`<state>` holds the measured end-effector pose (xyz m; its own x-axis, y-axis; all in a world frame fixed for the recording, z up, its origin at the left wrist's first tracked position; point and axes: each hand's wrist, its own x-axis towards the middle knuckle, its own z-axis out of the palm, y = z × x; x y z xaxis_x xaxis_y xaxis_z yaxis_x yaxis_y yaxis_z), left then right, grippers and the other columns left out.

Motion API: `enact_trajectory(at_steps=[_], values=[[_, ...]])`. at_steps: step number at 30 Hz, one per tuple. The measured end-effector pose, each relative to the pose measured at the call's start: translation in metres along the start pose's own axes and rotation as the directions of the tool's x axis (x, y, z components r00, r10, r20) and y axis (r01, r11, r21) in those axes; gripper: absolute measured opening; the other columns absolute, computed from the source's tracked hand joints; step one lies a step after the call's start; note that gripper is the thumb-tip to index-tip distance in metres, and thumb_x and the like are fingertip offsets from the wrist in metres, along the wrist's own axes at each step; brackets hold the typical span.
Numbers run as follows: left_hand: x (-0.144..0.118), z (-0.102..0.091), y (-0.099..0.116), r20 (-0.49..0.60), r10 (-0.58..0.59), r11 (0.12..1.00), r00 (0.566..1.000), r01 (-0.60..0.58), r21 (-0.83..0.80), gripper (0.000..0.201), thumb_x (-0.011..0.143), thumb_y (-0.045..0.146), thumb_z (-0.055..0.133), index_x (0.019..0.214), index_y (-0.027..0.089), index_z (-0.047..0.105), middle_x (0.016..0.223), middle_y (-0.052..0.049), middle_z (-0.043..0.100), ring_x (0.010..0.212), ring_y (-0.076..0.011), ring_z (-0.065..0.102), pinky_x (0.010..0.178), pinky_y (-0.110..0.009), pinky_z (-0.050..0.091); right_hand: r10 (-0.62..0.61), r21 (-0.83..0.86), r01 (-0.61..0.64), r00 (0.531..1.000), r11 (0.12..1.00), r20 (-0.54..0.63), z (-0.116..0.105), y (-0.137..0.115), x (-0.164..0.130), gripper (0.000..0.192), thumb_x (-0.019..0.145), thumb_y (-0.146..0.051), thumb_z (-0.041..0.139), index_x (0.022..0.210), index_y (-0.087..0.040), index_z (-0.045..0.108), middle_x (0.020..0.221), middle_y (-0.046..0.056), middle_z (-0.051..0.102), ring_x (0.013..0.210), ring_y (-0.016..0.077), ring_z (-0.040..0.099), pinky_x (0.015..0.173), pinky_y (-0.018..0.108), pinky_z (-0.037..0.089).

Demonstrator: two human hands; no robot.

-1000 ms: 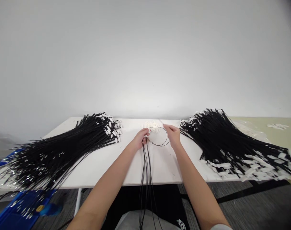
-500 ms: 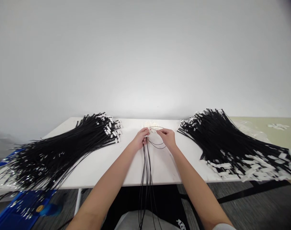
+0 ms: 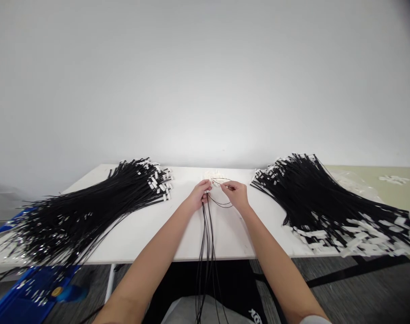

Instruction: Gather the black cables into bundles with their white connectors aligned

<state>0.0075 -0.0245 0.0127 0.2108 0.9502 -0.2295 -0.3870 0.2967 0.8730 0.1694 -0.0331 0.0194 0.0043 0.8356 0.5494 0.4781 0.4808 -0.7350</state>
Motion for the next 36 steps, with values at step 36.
enact_trajectory(at_steps=[36], values=[[0.0014, -0.0003, 0.0007, 0.008, -0.033, 0.999, 0.999, 0.033, -0.009, 0.022, 0.061, 0.034, 0.060, 0.072, 0.017, 0.049, 0.065, 0.004, 0.045, 0.037, -0.0011, 0.029, 0.031, -0.016, 0.012, -0.434, -0.431, 0.393, 0.901, 0.813, 0.003, 0.0018, 0.0079, -0.0029, 0.027, 0.086, -0.026, 0.043, 0.071, -0.019, 0.065, 0.053, -0.001, 0.047, 0.050, 0.0067, 0.040, 0.048, 0.019, 0.029]])
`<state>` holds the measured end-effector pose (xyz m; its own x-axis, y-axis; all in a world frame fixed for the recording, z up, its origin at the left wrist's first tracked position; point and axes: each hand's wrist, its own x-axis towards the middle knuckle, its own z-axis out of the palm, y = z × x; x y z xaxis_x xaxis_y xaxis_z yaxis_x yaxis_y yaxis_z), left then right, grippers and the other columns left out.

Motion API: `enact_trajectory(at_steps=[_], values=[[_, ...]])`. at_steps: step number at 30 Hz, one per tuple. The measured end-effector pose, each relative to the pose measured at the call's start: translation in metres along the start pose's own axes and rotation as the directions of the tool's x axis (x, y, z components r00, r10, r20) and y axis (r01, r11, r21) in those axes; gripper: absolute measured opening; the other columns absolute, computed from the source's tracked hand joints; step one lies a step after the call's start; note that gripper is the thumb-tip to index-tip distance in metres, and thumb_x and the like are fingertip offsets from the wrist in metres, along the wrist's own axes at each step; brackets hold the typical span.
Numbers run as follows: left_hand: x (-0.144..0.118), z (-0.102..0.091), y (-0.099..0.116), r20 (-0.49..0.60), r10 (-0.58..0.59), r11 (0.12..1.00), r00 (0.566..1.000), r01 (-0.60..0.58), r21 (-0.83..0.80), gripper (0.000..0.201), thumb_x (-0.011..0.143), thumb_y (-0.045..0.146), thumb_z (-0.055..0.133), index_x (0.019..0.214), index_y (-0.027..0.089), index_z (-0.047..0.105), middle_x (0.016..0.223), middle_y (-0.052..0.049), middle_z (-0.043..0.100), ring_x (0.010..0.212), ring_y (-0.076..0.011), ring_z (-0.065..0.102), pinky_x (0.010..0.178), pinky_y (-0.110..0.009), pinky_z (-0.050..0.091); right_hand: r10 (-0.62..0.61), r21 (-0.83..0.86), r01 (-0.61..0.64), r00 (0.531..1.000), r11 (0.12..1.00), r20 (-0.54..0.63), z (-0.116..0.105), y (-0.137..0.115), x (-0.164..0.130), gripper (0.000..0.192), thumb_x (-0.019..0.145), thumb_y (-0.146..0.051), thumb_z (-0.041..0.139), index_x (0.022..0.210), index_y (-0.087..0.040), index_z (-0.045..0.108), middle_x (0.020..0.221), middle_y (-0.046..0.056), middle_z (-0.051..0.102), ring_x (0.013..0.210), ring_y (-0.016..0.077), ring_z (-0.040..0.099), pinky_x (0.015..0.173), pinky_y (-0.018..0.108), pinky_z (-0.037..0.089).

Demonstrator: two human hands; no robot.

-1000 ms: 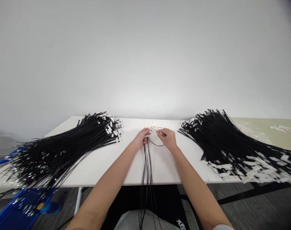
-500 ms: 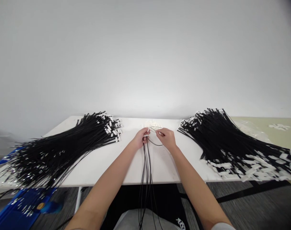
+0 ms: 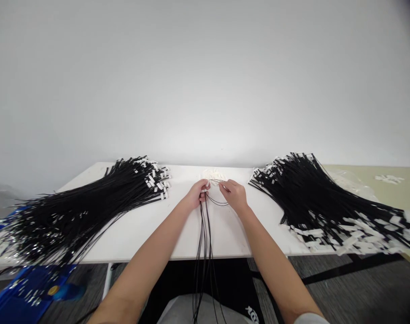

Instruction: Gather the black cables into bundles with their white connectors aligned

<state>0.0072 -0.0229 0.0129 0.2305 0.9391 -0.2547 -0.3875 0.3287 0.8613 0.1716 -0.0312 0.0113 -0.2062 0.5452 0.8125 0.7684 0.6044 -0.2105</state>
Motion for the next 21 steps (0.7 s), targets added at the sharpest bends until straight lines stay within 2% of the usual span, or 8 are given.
enact_trajectory(at_steps=[3, 6, 10, 13, 21], values=[[-0.0003, -0.0001, 0.0002, 0.030, 0.005, 1.000, 1.000, -0.006, 0.017, 0.022, 0.062, 0.033, 0.060, 0.070, 0.017, 0.047, 0.065, 0.005, 0.044, 0.037, -0.0005, 0.027, 0.031, -0.016, 0.011, -0.032, -0.049, 0.031, 0.999, 0.998, -0.020, -0.0001, -0.0003, -0.0002, 0.025, 0.086, -0.025, 0.044, 0.074, -0.019, 0.065, 0.055, -0.002, 0.048, 0.049, 0.0056, 0.040, 0.047, 0.018, 0.029], [-0.0002, -0.0005, 0.0004, 0.053, 0.003, 1.000, 0.999, -0.004, 0.029, 0.022, 0.063, 0.033, 0.059, 0.068, 0.017, 0.046, 0.065, 0.005, 0.043, 0.037, -0.0004, 0.026, 0.031, -0.016, 0.010, -0.014, -0.068, 0.012, 0.999, 0.998, -0.030, -0.0005, -0.0001, -0.0007, 0.024, 0.087, -0.027, 0.044, 0.078, -0.019, 0.065, 0.057, -0.001, 0.051, 0.049, 0.0052, 0.041, 0.048, 0.018, 0.030], [-0.0023, 0.0005, 0.0009, 0.139, -0.013, 0.998, 0.990, 0.004, 0.067, 0.021, 0.063, 0.032, 0.059, 0.067, 0.016, 0.046, 0.066, 0.004, 0.043, 0.037, -0.0005, 0.027, 0.032, -0.016, 0.009, -0.026, -0.050, 0.024, 0.999, 0.998, -0.027, -0.0017, -0.0003, -0.0012, 0.020, 0.086, -0.029, 0.048, 0.088, -0.021, 0.066, 0.065, 0.000, 0.057, 0.055, 0.0054, 0.048, 0.051, 0.018, 0.032], [-0.0047, 0.0013, 0.0014, 0.199, -0.025, 0.996, 0.980, 0.008, 0.090, 0.020, 0.063, 0.031, 0.061, 0.069, 0.016, 0.049, 0.066, 0.003, 0.045, 0.038, -0.0007, 0.027, 0.032, -0.015, 0.009, -0.054, -0.029, 0.054, 0.998, 0.998, -0.010, -0.0021, -0.0011, -0.0016, 0.018, 0.085, -0.030, 0.050, 0.086, -0.022, 0.066, 0.067, -0.001, 0.059, 0.056, 0.0052, 0.050, 0.051, 0.017, 0.032], [-0.0039, -0.0041, 0.0003, 0.269, -0.038, 0.993, 0.962, 0.007, 0.116, 0.019, 0.063, 0.026, 0.063, 0.073, 0.015, 0.052, 0.069, 0.000, 0.048, 0.039, -0.0005, 0.026, 0.034, -0.016, 0.010, -0.071, 0.028, 0.070, 0.996, 0.997, 0.050, -0.0028, -0.0015, -0.0036, 0.020, 0.087, -0.028, 0.048, 0.081, -0.021, 0.066, 0.067, 0.000, 0.058, 0.060, 0.0061, 0.052, 0.053, 0.017, 0.034]])
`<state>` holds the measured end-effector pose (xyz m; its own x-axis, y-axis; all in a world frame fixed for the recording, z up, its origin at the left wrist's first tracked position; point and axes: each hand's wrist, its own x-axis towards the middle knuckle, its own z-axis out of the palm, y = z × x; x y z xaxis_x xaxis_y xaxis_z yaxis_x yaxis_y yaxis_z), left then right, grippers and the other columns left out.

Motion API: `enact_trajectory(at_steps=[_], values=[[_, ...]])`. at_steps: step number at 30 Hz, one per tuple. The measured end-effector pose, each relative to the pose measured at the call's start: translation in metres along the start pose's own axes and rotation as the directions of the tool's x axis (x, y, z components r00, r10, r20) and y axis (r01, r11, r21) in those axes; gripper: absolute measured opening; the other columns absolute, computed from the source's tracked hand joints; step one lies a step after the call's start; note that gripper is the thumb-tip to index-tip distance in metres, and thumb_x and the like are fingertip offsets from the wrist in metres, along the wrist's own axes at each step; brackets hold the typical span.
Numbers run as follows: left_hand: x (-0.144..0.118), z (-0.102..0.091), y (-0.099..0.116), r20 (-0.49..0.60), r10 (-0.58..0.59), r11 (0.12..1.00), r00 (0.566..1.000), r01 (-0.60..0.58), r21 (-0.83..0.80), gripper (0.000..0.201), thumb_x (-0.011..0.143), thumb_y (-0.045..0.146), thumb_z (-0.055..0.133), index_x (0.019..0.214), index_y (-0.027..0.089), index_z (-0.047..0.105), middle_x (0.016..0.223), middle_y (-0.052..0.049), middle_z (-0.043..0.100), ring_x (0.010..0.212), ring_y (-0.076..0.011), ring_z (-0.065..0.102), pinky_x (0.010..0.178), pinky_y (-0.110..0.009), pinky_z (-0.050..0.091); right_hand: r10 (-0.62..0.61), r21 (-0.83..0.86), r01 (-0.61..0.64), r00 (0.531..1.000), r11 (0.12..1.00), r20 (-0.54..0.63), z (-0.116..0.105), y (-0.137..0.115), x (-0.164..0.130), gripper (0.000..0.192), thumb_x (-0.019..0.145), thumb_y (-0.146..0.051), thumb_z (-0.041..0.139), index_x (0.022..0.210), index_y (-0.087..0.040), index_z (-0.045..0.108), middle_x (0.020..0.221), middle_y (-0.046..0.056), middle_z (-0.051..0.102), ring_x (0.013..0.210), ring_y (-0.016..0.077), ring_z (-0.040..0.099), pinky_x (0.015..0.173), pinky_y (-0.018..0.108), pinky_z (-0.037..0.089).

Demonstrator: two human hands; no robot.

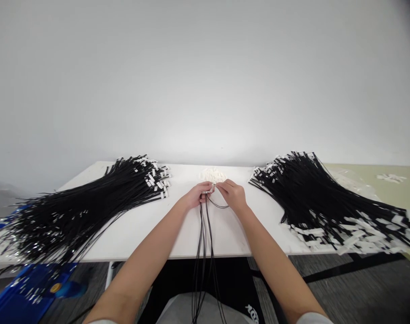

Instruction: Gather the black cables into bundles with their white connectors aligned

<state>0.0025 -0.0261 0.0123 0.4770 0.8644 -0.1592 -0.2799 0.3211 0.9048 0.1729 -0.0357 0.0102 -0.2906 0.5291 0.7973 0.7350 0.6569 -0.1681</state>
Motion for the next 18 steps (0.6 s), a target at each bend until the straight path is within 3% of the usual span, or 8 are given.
enact_trajectory(at_steps=[18], values=[[0.0012, -0.0031, -0.0022, 0.026, -0.012, 1.000, 1.000, 0.012, -0.004, 0.018, 0.065, 0.025, 0.064, 0.075, 0.014, 0.053, 0.071, 0.000, 0.048, 0.041, -0.0001, 0.026, 0.034, -0.015, 0.013, -0.007, -0.003, 0.007, 0.999, 1.000, 0.038, 0.0020, 0.0008, -0.0017, 0.022, 0.088, -0.028, 0.046, 0.079, -0.021, 0.065, 0.068, -0.001, 0.058, 0.058, 0.0061, 0.051, 0.053, 0.018, 0.034]])
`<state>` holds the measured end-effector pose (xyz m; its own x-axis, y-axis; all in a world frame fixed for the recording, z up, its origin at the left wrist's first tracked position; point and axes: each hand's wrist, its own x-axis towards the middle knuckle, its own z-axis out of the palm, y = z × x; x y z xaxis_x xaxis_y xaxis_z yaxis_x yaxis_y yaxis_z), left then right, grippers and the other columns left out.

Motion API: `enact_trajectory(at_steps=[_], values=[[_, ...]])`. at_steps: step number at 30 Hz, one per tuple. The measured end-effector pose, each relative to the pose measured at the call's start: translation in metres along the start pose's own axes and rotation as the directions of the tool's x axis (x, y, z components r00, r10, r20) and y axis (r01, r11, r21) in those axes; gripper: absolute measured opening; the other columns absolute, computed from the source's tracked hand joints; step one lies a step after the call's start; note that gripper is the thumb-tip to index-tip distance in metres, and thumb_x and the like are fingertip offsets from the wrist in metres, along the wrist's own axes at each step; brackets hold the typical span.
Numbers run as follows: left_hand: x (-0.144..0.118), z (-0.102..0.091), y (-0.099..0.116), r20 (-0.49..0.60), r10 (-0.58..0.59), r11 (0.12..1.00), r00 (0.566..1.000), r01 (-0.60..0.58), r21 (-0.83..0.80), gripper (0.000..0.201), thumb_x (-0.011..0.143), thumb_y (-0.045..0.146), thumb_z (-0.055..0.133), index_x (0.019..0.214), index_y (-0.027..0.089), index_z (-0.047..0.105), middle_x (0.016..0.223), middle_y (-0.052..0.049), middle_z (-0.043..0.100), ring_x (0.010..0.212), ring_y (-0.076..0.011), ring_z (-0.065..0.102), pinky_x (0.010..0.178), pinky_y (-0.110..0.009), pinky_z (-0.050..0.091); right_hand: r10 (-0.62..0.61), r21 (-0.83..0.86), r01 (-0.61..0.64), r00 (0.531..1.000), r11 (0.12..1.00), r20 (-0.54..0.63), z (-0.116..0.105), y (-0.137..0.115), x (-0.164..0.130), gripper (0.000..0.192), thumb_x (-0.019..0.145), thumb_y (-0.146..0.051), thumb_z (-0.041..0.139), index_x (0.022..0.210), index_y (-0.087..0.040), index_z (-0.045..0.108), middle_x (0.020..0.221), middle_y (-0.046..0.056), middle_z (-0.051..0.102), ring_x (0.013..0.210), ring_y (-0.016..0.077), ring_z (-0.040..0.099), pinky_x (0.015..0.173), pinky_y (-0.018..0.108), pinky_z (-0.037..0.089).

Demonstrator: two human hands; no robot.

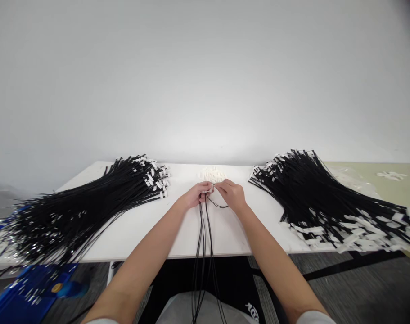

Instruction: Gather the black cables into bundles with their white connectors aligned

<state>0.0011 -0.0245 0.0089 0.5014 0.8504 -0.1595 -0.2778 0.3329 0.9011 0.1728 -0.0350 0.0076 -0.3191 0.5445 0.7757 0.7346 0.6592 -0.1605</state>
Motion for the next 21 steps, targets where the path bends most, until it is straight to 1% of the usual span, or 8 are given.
enact_trajectory(at_steps=[2, 5, 7, 8, 12, 14, 17, 21], values=[[0.000, 0.001, 0.001, -0.001, 0.008, 0.999, 1.000, -0.008, -0.033, 0.019, 0.066, 0.026, 0.064, 0.075, 0.015, 0.052, 0.072, 0.001, 0.048, 0.041, 0.0000, 0.028, 0.033, -0.014, 0.013, 0.025, -0.028, -0.026, 0.998, 0.999, -0.050, 0.001, -0.001, 0.002, 0.018, 0.087, -0.028, 0.047, 0.086, -0.022, 0.064, 0.071, 0.000, 0.058, 0.061, 0.0071, 0.051, 0.054, 0.018, 0.034], [0.001, 0.003, 0.002, -0.045, 0.046, 0.996, 0.998, -0.049, -0.078, 0.021, 0.065, 0.029, 0.065, 0.073, 0.015, 0.050, 0.072, 0.002, 0.046, 0.041, 0.0002, 0.030, 0.032, -0.014, 0.014, 0.040, -0.097, -0.061, 0.980, 0.993, -0.196, 0.000, -0.004, 0.004, 0.020, 0.084, -0.030, 0.051, 0.099, -0.023, 0.062, 0.085, 0.005, 0.058, 0.077, 0.0126, 0.051, 0.068, 0.023, 0.037], [0.003, 0.002, 0.002, -0.109, 0.070, 0.992, 0.992, -0.081, -0.100, 0.022, 0.066, 0.030, 0.065, 0.072, 0.015, 0.050, 0.071, 0.003, 0.045, 0.040, 0.0006, 0.030, 0.031, -0.014, 0.014, 0.013, -0.134, -0.050, 0.964, 0.990, -0.265, -0.001, -0.005, 0.005, 0.019, 0.082, -0.029, 0.053, 0.099, -0.024, 0.062, 0.090, 0.007, 0.056, 0.084, 0.0164, 0.048, 0.077, 0.030, 0.035], [0.003, 0.002, 0.001, -0.144, 0.073, 0.990, 0.987, -0.089, -0.107, 0.022, 0.066, 0.030, 0.065, 0.072, 0.015, 0.050, 0.070, 0.003, 0.045, 0.039, 0.0009, 0.030, 0.030, -0.014, 0.015, -0.019, -0.135, -0.017, 0.965, 0.991, -0.262, -0.002, -0.006, 0.005, 0.017, 0.082, -0.028, 0.053, 0.096, -0.025, 0.063, 0.090, 0.007, 0.056, 0.085, 0.0170, 0.047, 0.078, 0.032, 0.034], [0.006, 0.001, 0.001, -0.228, 0.052, 0.985, 0.972, -0.087, -0.147, 0.021, 0.065, 0.028, 0.065, 0.073, 0.015, 0.051, 0.066, 0.004, 0.045, 0.037, 0.0016, 0.028, 0.030, -0.013, 0.015, -0.187, -0.035, 0.185, 0.981, 0.982, -0.051, -0.002, -0.009, 0.002, 0.014, 0.082, -0.021, 0.051, 0.084, -0.026, 0.064, 0.085, 0.004, 0.055, 0.084, 0.0150, 0.047, 0.078, 0.031, 0.033], [0.006, 0.002, 0.001, -0.240, 0.049, 0.983, 0.970, -0.089, -0.158, 0.020, 0.065, 0.028, 0.065, 0.074, 0.014, 0.052, 0.064, 0.004, 0.045, 0.037, 0.0016, 0.028, 0.030, -0.012, 0.015, -0.230, 0.007, 0.230, 0.973, 0.973, 0.031, 0.000, -0.012, 0.002, 0.014, 0.082, -0.020, 0.050, 0.081, -0.027, 0.063, 0.084, 0.002, 0.055, 0.085, 0.0143, 0.046, 0.079, 0.030, 0.032], [0.006, 0.003, 0.000, -0.242, 0.053, 0.983, 0.969, -0.094, -0.158, 0.020, 0.065, 0.028, 0.065, 0.074, 0.014, 0.053, 0.064, 0.004, 0.045, 0.036, 0.0017, 0.028, 0.030, -0.012, 0.014, -0.241, 0.019, 0.240, 0.968, 0.971, 0.072, 0.000, -0.015, 0.003, 0.013, 0.080, -0.021, 0.051, 0.078, -0.026, 0.064, 0.082, 0.002, 0.055, 0.083, 0.0143, 0.046, 0.078, 0.031, 0.031], [0.006, 0.004, -0.001, -0.235, 0.074, 0.979, 0.969, -0.115, -0.168, 0.021, 0.065, 0.028, 0.066, 0.073, 0.014, 0.052, 0.065, 0.004, 0.044, 0.038, 0.0015, 0.030, 0.030, -0.012, 0.015, -0.252, 0.012, 0.251, 0.965, 0.968, 0.069, -0.002, -0.016, 0.004, 0.014, 0.079, -0.022, 0.051, 0.076, -0.025, 0.064, 0.079, 0.002, 0.055, 0.077, 0.0140, 0.046, 0.074, 0.032, 0.030]])
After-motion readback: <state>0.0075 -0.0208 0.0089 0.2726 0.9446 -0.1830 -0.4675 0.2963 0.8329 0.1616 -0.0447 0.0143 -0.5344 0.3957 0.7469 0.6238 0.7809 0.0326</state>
